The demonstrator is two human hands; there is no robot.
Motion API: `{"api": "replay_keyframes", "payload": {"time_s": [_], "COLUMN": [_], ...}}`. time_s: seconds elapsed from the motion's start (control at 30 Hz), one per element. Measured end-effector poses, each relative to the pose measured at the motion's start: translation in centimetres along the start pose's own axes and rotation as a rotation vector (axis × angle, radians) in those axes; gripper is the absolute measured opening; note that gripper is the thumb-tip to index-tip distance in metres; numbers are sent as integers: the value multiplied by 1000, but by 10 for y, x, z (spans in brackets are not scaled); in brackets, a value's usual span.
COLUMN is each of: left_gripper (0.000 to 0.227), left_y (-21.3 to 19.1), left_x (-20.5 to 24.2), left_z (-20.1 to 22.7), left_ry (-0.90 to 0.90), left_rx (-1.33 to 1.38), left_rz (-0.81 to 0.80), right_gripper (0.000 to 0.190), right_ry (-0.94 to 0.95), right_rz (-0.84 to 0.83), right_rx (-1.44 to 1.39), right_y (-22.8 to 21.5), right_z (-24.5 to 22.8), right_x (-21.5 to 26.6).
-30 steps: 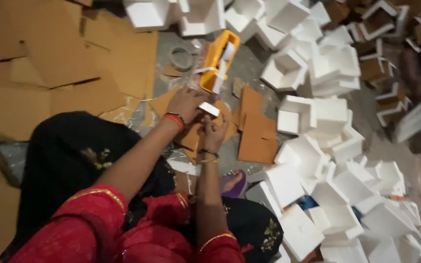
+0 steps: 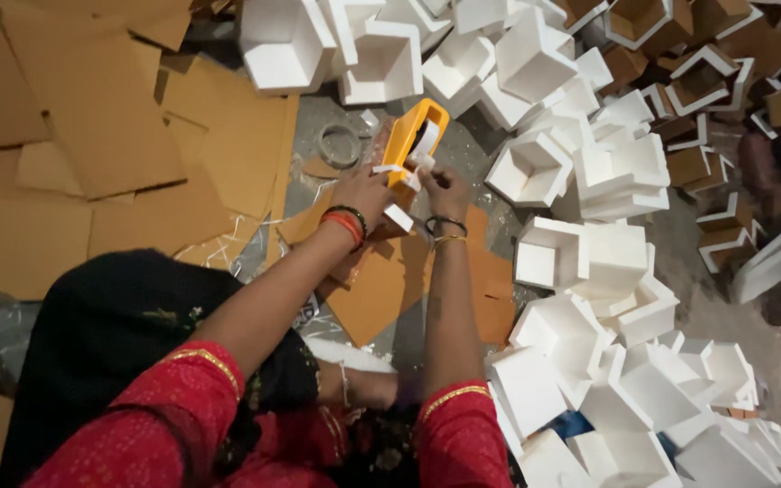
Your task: The person sits on the floor assembling small white boxes. They pick up white box components and brown cardboard pieces, then use a yellow tape dispenser to apply clear tape to the edges of the boxes to secure them.
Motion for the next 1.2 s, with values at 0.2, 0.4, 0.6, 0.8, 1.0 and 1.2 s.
{"api": "replay_keyframes", "payload": {"time_s": [0.2,0.4,0.6,0.8,1.0,1.2], "left_gripper": [41,45,42,44,42,43], "left_y": [-3,-18,-3,-3,-3,-5], "left_x": [11,14,10,11,7,7], "left_z": [-16,-8,-11,-14,-11,-9], "left_ry": [-74,-41,-46,-81,-83,-63], "left_rx": [81,55,75,100,56,11], "left_rz": [-76,-22,-70,-55,-98,-66], "right_gripper": [19,5,30,28,29,29], "right_ry": [267,-136,238,-180,-191,-279], "right_rz": [-231,-310,-384,-218,-130,-193], "right_rx": [58,93,-127,176,129,119], "right_y": [26,40,27,30,32,35], "right_z": [47,33,-4,-56,-56,-50], "right_x": [-29,-35,2,48,51,44]}}
Point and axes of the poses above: each hand's wrist, its own x-axis away from the middle knuckle, its own y-axis out of the palm, z = x × y, the point moved 9 cm from there along -x, towards the middle knuckle, and after that the axes turned 4 degrees about -x, right-handed, at the moved point
